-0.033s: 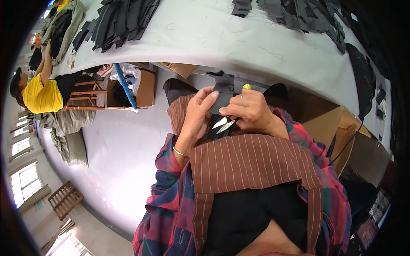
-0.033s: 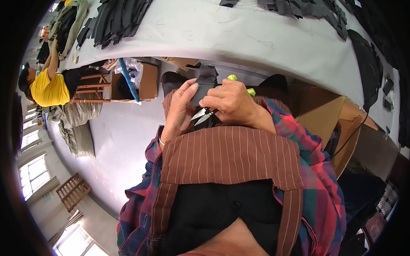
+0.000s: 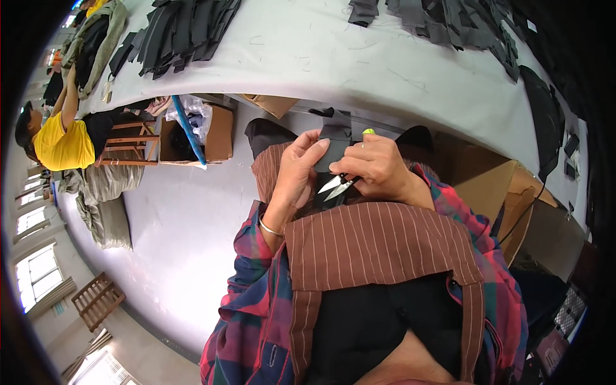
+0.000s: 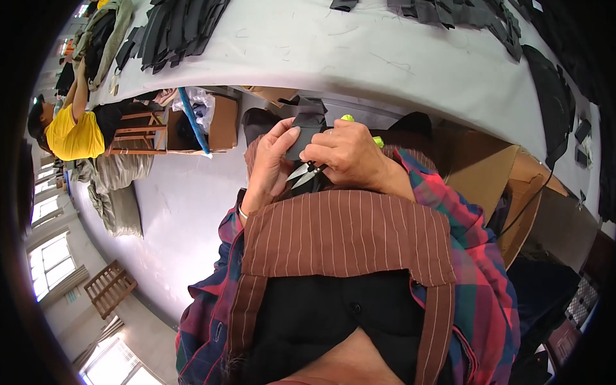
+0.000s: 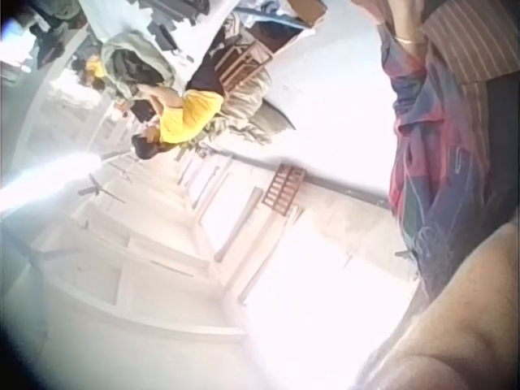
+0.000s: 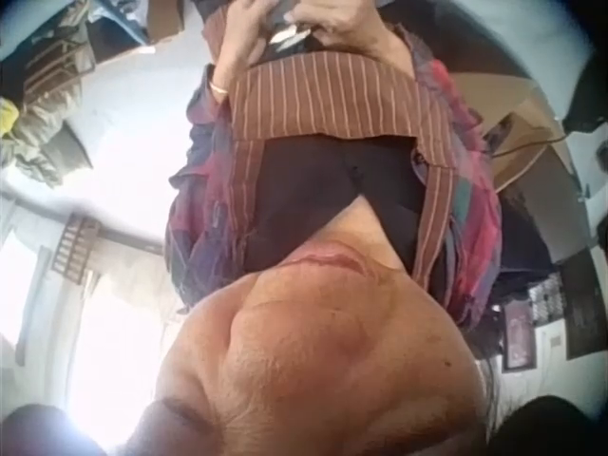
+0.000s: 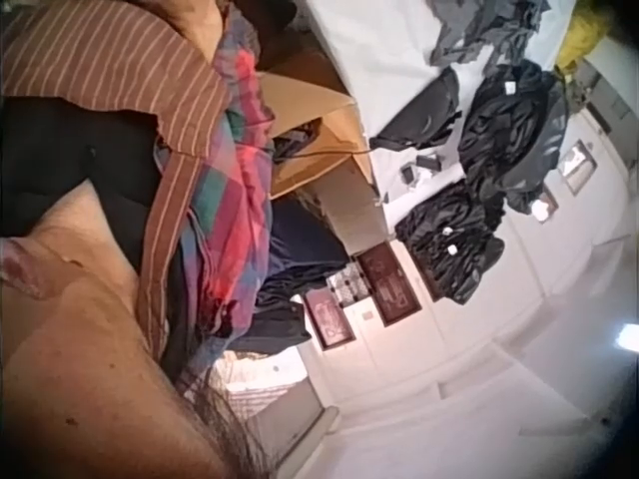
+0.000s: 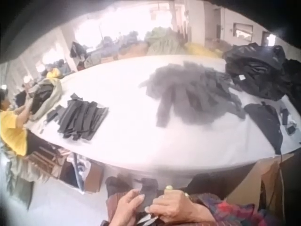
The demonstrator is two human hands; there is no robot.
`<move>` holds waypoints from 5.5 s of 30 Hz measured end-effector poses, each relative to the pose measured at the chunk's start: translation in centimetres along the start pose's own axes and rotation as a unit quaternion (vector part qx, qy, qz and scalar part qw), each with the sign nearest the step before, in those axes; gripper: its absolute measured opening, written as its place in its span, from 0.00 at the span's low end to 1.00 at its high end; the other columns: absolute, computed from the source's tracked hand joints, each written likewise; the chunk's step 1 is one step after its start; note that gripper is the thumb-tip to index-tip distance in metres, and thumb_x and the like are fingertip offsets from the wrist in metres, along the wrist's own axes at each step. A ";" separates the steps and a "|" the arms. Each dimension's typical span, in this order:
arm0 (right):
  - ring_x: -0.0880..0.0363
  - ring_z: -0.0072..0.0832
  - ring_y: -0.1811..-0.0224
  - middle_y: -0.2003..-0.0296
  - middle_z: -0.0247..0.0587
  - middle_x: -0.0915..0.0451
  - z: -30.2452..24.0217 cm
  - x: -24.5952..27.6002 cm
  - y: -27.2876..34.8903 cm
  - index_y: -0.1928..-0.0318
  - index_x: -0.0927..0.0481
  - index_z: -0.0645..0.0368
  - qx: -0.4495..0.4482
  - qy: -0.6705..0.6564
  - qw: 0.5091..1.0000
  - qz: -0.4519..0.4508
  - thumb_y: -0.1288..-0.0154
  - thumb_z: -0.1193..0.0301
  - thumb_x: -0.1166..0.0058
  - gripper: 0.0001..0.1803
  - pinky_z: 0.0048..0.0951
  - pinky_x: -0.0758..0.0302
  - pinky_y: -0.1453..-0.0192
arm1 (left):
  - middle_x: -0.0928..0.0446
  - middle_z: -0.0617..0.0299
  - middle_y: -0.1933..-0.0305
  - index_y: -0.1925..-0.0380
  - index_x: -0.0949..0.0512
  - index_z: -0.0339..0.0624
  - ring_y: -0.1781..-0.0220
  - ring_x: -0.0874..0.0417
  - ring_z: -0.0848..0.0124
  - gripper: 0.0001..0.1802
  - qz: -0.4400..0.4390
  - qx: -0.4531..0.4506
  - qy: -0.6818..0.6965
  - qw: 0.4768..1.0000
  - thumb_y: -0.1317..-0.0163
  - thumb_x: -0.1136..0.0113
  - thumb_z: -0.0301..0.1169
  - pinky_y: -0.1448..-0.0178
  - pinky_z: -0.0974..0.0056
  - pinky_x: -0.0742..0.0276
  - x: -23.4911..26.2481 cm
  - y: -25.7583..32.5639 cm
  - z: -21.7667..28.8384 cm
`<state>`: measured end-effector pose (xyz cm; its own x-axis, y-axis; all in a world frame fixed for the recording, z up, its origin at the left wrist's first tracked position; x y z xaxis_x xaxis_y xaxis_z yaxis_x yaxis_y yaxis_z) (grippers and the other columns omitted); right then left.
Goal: Trimming excess threads and small bits of material from black fabric components using small thread snips.
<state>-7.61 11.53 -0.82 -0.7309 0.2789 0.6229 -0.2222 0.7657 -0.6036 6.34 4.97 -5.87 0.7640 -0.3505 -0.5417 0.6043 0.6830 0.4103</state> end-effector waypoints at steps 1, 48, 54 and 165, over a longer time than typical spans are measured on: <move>0.31 0.28 0.81 0.79 0.29 0.26 0.2 0.0 0.0 0.68 0.18 0.50 -0.032 -0.018 0.999 -0.006 0.66 0.79 0.40 0.17 0.30 0.38 0.73 | 0.20 0.55 0.52 0.48 0.29 0.34 0.55 0.19 0.75 0.16 0.004 -0.018 0.001 1.000 0.35 0.42 0.26 0.51 0.69 0.23 -0.1 0.0 0.2; 0.23 0.28 0.73 0.71 0.29 0.17 2.3 6.1 -2.9 0.64 0.18 0.50 -0.211 0.009 0.975 0.061 0.44 0.68 0.38 0.06 0.29 0.38 0.65 | 0.22 0.59 0.55 0.52 0.29 0.36 0.55 0.22 0.79 0.13 0.012 -0.135 -0.046 0.990 0.37 0.46 0.22 0.51 0.73 0.26 -2.3 -0.3 4.1; 0.23 0.28 0.70 0.67 0.34 0.17 2.0 5.4 -3.1 0.60 0.17 0.55 -0.208 -0.035 0.977 0.013 0.43 0.70 0.39 0.09 0.26 0.37 0.63 | 0.21 0.58 0.54 0.52 0.31 0.38 0.56 0.22 0.78 0.14 -0.009 -0.138 -0.085 0.987 0.37 0.43 0.22 0.52 0.73 0.25 -3.2 -0.4 4.1; 0.24 0.35 0.69 0.76 0.36 0.27 0.5 2.7 -3.3 0.66 0.20 0.55 -0.192 0.176 0.963 0.069 0.43 0.71 0.43 0.04 0.37 0.30 0.65 | 0.20 0.55 0.57 0.52 0.29 0.32 0.57 0.20 0.74 0.22 0.048 -0.360 -0.237 0.901 0.48 0.37 0.15 0.49 0.69 0.25 -4.3 0.8 6.2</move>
<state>-9.22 9.46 2.62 -0.4573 0.5213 0.7205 0.1657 0.8459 -0.5070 4.96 3.06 1.31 0.9188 -0.3855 -0.0853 0.3572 0.9037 -0.2362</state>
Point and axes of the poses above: each hand's wrist, its own y-axis away from the middle knuckle, its own x-axis out of the back of the hand, z = x × y, the point moved 4 cm from there along -y, towards the middle knuckle
